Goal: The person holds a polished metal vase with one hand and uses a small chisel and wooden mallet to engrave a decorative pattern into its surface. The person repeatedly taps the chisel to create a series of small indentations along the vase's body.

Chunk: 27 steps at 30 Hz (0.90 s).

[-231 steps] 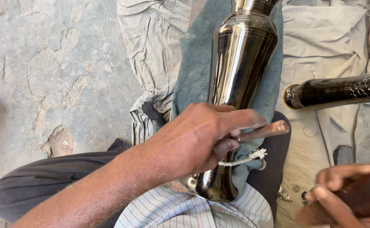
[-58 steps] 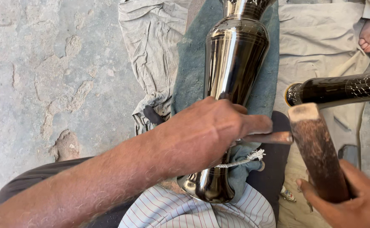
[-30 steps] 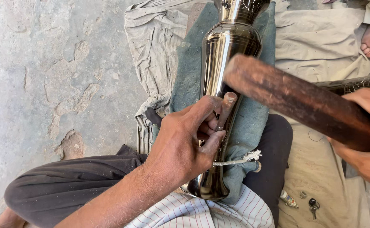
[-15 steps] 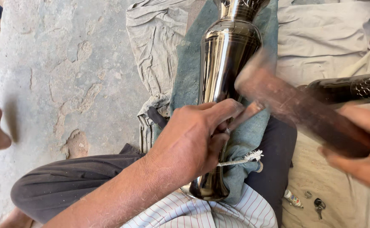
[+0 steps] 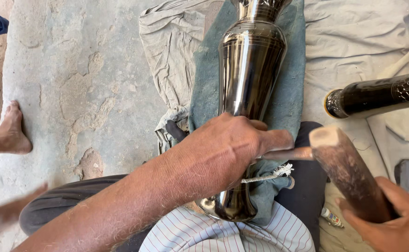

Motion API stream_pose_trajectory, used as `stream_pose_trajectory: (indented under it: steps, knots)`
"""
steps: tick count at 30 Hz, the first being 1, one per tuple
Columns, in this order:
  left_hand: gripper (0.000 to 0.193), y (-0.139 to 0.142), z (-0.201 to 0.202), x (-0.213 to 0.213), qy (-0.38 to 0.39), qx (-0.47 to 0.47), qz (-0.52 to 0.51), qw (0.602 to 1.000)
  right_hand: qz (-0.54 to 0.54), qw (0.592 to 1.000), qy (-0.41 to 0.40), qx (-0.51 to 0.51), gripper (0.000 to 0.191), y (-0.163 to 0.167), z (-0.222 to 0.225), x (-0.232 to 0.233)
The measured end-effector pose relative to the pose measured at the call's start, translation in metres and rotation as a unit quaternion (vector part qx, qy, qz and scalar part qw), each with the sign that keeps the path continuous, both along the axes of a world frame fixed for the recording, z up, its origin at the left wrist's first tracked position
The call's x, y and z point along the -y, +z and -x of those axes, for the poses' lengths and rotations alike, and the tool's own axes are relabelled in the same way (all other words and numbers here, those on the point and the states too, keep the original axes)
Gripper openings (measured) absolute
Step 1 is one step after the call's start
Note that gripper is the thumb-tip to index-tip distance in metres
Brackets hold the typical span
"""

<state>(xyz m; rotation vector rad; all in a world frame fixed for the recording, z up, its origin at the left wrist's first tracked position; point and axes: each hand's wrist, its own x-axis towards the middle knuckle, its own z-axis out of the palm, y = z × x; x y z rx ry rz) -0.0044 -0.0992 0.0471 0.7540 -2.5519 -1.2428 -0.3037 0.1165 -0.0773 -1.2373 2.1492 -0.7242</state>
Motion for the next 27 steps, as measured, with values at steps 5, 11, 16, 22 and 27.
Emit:
stream_pose_trajectory:
  steps: [5,11,16,22,27]
  knots:
    - [0.043,0.0,0.001,0.003,-0.035,0.036,0.009,0.999,0.048,0.998,-0.034,-0.015,0.026,-0.017,-0.006,-0.027]
    - [0.046,-0.003,-0.002,0.005,-0.065,0.022,0.036,0.997,-0.033,0.995,-0.001,-0.09,0.025,-0.02,-0.019,-0.036]
    - [0.041,-0.008,-0.009,0.008,-0.053,-0.058,0.043,0.996,-0.027,0.994,-0.092,-0.053,0.035,-0.008,-0.046,-0.029]
    - [0.051,-0.013,-0.014,0.031,-0.071,-0.016,0.021,0.997,0.101,0.938,-0.152,0.293,0.034,0.002,-0.023,-0.021]
    - [0.053,-0.011,0.0,0.038,-0.112,0.0,0.051,0.992,0.128,0.943,-0.098,0.292,0.049,-0.013,-0.024,-0.032]
